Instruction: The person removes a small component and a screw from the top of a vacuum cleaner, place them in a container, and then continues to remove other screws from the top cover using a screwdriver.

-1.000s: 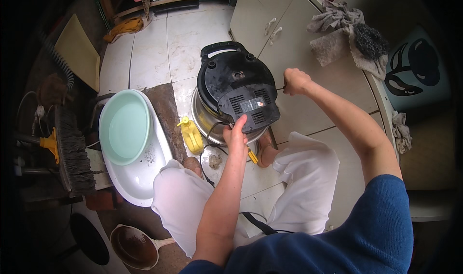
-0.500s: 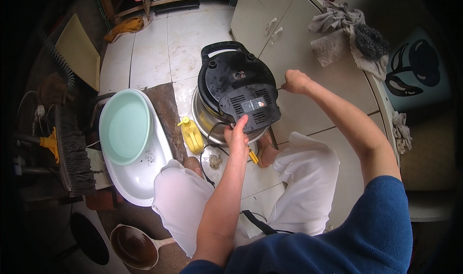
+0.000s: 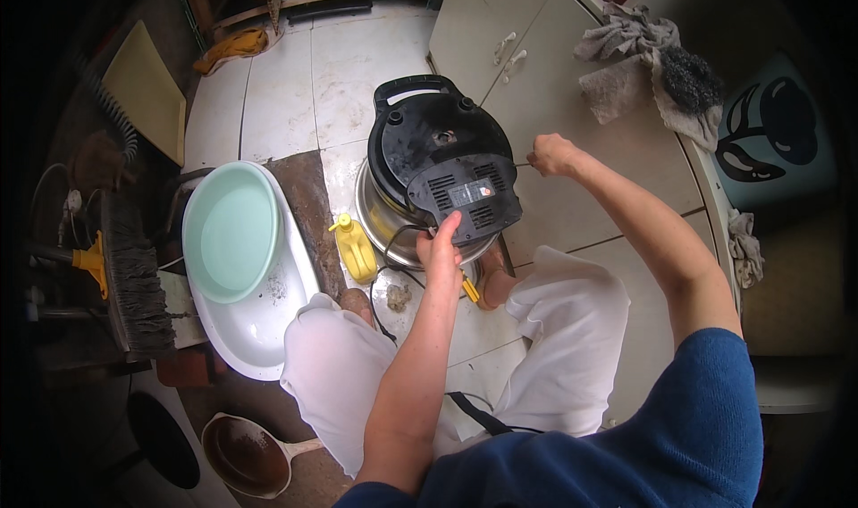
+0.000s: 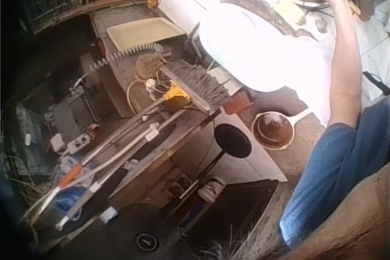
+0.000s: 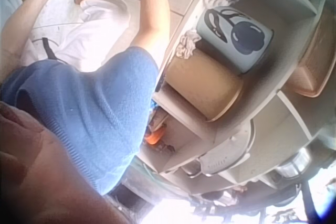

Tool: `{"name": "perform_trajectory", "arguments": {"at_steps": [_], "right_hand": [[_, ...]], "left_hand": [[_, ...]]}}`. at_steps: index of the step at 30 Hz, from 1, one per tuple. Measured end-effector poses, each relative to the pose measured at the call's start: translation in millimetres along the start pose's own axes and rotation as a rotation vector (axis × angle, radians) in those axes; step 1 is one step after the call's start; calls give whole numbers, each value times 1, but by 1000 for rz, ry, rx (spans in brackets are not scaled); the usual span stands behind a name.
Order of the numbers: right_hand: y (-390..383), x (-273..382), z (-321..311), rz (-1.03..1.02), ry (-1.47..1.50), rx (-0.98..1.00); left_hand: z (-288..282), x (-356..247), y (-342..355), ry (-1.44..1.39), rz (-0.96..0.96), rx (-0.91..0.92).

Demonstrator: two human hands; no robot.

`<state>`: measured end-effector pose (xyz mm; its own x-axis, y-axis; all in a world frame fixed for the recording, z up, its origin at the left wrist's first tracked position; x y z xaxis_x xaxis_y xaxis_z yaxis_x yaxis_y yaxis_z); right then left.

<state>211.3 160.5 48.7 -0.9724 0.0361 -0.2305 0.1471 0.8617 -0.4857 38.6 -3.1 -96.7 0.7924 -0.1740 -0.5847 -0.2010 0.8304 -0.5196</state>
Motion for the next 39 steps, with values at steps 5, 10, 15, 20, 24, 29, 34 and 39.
{"name": "perform_trajectory", "arguments": {"at_steps": [5,10,15,20,24,29,34,39], "right_hand": [[-12,10,-7,-36,-1,-107],[-14,2,-5,0,79,29],[-26,17,-12,-27,-23,-140],[2,-9,-7,25,137,-162],[1,-25,-11,-71,271,-71],[-13,-24,-18,-193,288,-244],[-10,-26,-8,-197,295,-239],[-9,-24,-5,-198,305,-237]], "left_hand": [[-5,-2,0,7,5,-21],[2,-3,-3,-16,11,-24],[-3,-4,-2,-5,8,-27],[5,-2,-3,-31,15,-13],[0,-2,-2,-17,5,-36],[-2,-3,-2,-14,17,-50],[0,-3,-4,-7,8,-42],[-1,-3,-4,-7,10,-49]]}}
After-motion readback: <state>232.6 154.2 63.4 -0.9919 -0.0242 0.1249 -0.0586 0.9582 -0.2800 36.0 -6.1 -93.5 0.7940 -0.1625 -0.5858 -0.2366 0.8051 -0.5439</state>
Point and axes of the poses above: each hand's wrist, its own y-axis towards the middle knuckle, its own z-axis out of the palm, x = y × z, the point moved 8 cm from there along y, towards the middle knuckle, and after that the axes turned 7 degrees about z, right-handed, at the moved point
